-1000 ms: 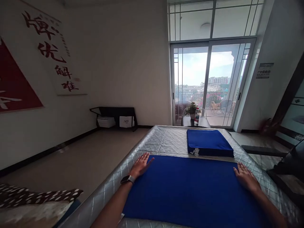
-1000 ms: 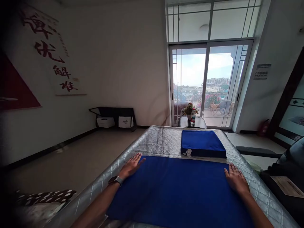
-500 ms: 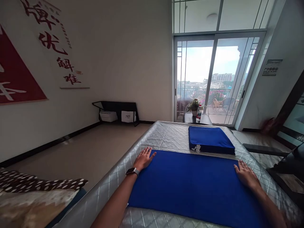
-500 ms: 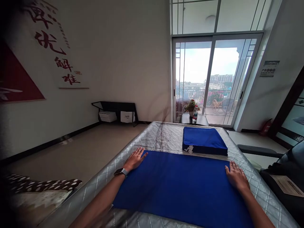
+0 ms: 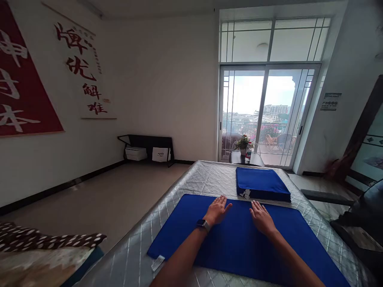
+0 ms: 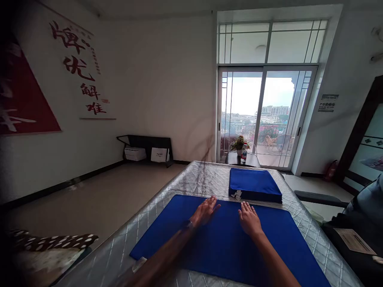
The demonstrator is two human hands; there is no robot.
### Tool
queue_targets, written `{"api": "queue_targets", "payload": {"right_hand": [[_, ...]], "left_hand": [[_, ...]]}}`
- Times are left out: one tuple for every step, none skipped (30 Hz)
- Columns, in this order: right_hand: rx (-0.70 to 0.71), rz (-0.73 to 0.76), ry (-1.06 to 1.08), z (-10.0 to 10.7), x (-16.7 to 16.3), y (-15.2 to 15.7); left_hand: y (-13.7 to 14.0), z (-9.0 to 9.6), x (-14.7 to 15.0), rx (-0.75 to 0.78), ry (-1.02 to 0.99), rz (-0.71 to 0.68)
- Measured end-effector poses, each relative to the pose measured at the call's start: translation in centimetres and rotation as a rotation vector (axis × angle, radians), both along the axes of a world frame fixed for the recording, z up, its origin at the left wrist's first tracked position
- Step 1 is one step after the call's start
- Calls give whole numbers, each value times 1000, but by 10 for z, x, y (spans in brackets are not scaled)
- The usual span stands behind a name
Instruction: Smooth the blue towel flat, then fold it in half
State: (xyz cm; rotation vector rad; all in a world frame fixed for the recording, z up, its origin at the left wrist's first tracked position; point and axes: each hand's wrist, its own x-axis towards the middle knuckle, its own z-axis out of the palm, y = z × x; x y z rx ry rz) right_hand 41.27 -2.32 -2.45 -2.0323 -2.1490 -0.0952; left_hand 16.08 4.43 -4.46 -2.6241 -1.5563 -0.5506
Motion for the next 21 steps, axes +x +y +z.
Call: {"api": "queue_targets", "payload": {"right_hand": [[-5, 36, 7, -2, -17, 5], [-11, 64, 14, -4, -31, 10], [-17, 87, 20, -6, -42, 14], [-24, 103, 24, -9, -50, 16], [-32, 114, 29, -11, -54, 18], [-40, 121, 33, -14, -57, 19], [-47, 125, 38, -16, -57, 19], [-55, 125, 44, -18, -57, 19], [-61, 125, 50, -20, -56, 19], [-67, 123, 56, -21, -55, 19], [-74, 120, 62, -22, -54, 19], [-80, 118, 67, -22, -54, 19], [-85, 116, 71, -22, -54, 20], [-90, 114, 74, -22, -55, 20], [-92, 110, 75, -22, -56, 20], [-93, 103, 76, -21, -56, 20], [-94, 94, 77, -21, -56, 19], [-93, 82, 77, -21, -54, 18], [-93, 67, 76, -20, -50, 17], [-92, 49, 74, -19, -44, 16], [-92, 27, 72, -18, -35, 13]], "left_hand": [[-4, -3, 19, 14, -23, -63], [-7, -6, 34, 17, -37, -109], [-10, -10, 45, 16, -52, -142], [-11, -13, 54, 11, -62, -157], [-13, -17, 58, 3, -65, -157], [-13, -20, 61, -2, -67, -147], [-13, -23, 61, -5, -68, -136], [-13, -25, 61, -5, -68, -129], [-13, -26, 60, -4, -65, -127], [-13, -27, 58, -1, -61, -131], [-13, -27, 57, 2, -57, -137], [-13, -26, 56, 5, -52, -146], [-13, -25, 56, 8, -44, -156], [-14, -24, 56, 9, -37, -164], [-14, -23, 56, 5, -31, -168], [-15, -22, 56, -3, -26, -168], [-15, -21, 56, -14, -23, -163], [-15, -20, 55, -27, -23, -153], [-15, -20, 53, -40, -24, -140], [-14, -20, 50, -52, -25, -128], [-13, -20, 45, -62, -23, -120]]}}
